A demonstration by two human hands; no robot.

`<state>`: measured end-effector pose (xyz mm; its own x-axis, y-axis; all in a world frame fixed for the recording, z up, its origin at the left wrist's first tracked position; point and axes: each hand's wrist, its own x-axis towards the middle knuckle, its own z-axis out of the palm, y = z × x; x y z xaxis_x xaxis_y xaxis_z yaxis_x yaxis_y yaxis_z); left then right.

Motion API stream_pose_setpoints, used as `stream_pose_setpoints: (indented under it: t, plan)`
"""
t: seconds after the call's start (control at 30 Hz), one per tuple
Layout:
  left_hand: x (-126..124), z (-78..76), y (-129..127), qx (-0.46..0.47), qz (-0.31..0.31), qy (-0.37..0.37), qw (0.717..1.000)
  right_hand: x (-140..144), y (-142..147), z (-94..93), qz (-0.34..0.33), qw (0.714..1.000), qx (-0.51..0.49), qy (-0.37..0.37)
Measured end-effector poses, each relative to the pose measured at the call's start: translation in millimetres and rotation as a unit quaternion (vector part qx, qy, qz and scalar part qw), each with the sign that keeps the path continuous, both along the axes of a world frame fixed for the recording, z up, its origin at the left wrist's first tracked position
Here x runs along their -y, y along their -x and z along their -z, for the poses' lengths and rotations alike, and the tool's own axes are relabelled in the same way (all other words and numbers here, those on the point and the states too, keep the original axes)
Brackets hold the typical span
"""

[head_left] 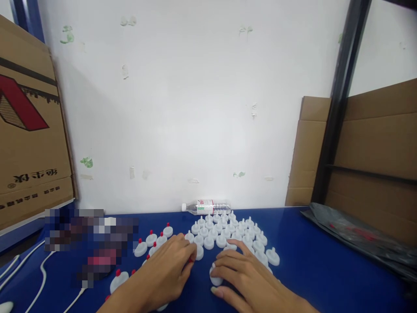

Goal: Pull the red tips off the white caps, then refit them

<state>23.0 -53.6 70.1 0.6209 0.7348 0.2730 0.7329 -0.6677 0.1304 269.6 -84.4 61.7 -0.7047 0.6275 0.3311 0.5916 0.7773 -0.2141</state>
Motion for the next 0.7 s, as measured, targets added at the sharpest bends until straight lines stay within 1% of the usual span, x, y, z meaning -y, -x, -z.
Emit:
stream_pose_setpoints:
  t: [0.1, 0.17, 0.23, 0.33, 0.43, 0.57, 0.7]
  plan:
    - [1.4, 2.6, -2.0, 0.045, 0.032, -0.007, 0.998, 0.6, -0.9, 6.2, 0.027, 0.999, -0.044, -0.008]
    - [2.0, 6.1, -5.8, 0.077, 0.064, -0.016, 0.995, 0.7, -1.2, 8.3, 0.050, 0.998, -0.039, -0.007]
    - [3.3, 9.7, -10.8, 0.100, 0.093, -0.021, 0.990, 0.2, -0.8, 8.7, 0.047, 0.999, -0.021, -0.010]
    - [6.7, 13.1, -17.6, 0.104, 0.125, -0.010, 0.987, -1.1, -0.3, 8.4, 0.022, 1.000, -0.015, -0.014]
    - [9.2, 14.2, -21.2, 0.084, 0.125, -0.019, 0.988, -2.2, -1.1, 8.2, 0.006, 0.999, -0.027, -0.015]
    - [8.6, 13.8, -23.0, 0.054, 0.117, -0.066, 0.989, -2.8, -3.0, 7.7, -0.006, 0.997, -0.070, -0.004]
    - [8.4, 13.2, -24.3, 0.062, 0.111, -0.092, 0.988, -2.3, -3.7, 6.7, 0.000, 0.995, -0.104, -0.003]
